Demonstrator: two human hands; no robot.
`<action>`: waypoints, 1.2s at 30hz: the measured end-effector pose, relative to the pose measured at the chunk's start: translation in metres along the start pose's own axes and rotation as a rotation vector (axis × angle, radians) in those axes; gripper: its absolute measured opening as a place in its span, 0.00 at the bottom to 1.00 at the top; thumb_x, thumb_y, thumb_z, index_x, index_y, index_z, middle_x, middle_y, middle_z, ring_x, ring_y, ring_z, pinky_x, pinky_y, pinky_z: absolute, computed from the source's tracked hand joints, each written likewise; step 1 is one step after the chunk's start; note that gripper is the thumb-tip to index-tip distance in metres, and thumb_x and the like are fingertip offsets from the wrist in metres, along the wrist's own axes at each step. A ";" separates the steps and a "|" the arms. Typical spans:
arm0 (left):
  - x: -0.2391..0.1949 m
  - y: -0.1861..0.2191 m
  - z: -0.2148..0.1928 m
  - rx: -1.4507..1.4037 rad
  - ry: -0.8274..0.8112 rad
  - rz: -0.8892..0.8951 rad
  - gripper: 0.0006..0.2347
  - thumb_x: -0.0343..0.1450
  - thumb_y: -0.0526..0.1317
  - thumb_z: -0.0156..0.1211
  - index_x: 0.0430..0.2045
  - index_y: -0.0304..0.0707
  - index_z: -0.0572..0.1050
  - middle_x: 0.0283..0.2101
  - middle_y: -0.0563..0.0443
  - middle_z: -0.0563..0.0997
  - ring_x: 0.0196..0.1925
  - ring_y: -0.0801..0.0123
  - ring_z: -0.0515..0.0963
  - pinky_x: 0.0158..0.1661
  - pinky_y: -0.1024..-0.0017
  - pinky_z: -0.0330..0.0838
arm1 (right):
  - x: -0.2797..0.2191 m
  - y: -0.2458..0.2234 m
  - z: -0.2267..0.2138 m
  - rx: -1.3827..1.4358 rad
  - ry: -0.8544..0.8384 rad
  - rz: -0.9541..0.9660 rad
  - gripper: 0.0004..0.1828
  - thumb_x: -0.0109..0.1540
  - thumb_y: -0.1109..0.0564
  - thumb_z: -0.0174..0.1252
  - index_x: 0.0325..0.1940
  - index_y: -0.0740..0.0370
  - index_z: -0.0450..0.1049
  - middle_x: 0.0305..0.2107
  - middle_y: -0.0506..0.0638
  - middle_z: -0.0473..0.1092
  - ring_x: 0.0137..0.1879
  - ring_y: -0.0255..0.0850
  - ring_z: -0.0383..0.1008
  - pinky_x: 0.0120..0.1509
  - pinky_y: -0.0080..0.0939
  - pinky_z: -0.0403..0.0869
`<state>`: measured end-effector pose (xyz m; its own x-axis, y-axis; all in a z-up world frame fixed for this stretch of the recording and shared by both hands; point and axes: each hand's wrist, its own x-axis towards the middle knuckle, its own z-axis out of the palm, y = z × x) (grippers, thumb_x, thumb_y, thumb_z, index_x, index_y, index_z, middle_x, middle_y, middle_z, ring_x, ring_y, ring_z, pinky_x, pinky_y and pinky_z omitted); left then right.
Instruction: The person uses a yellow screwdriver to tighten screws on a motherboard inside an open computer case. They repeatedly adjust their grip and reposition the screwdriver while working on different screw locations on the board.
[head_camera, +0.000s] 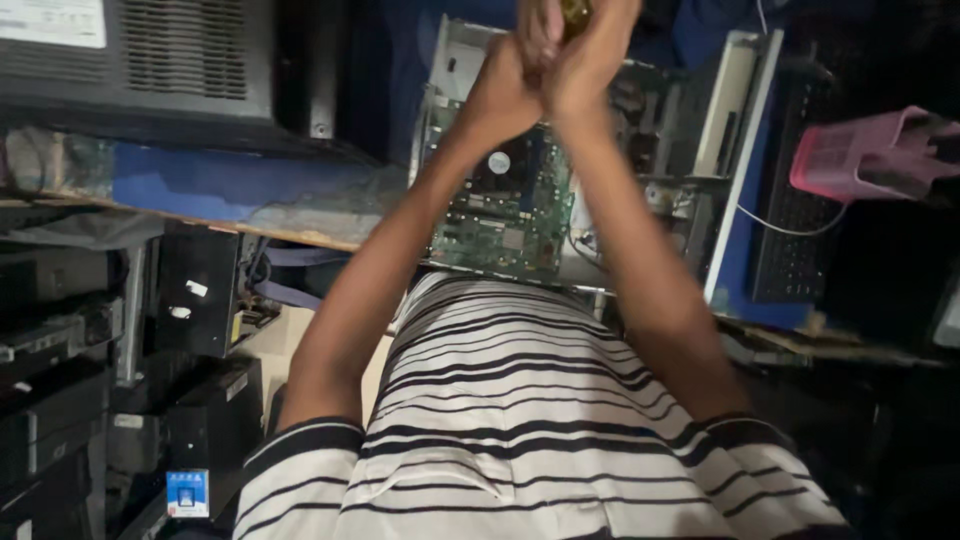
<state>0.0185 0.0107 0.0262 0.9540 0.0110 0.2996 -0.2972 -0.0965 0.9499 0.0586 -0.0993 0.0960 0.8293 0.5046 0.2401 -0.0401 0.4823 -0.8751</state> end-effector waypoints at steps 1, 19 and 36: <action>-0.004 0.003 0.009 0.025 0.108 0.038 0.09 0.71 0.35 0.70 0.39 0.27 0.78 0.35 0.45 0.86 0.36 0.63 0.84 0.38 0.65 0.79 | -0.008 0.004 0.013 -0.073 0.159 -0.133 0.28 0.77 0.43 0.43 0.30 0.64 0.63 0.17 0.48 0.59 0.22 0.34 0.56 0.28 0.33 0.55; 0.001 -0.014 -0.030 -0.116 -0.108 -0.060 0.16 0.70 0.34 0.70 0.49 0.30 0.73 0.48 0.45 0.80 0.55 0.64 0.80 0.55 0.67 0.79 | 0.045 -0.032 0.018 0.111 -0.430 0.270 0.23 0.72 0.54 0.50 0.23 0.64 0.61 0.14 0.47 0.57 0.19 0.36 0.52 0.26 0.34 0.55; -0.003 -0.017 -0.014 0.095 -0.030 0.234 0.14 0.69 0.34 0.68 0.46 0.32 0.73 0.41 0.43 0.80 0.43 0.61 0.83 0.42 0.66 0.77 | 0.046 -0.061 0.011 -0.106 -0.484 0.470 0.19 0.64 0.49 0.52 0.28 0.68 0.67 0.19 0.49 0.61 0.15 0.30 0.51 0.19 0.32 0.50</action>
<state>0.0204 0.0264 0.0104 0.8610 -0.0520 0.5060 -0.5062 -0.1862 0.8421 0.0927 -0.0976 0.1651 0.3934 0.9186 -0.0366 -0.2600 0.0730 -0.9628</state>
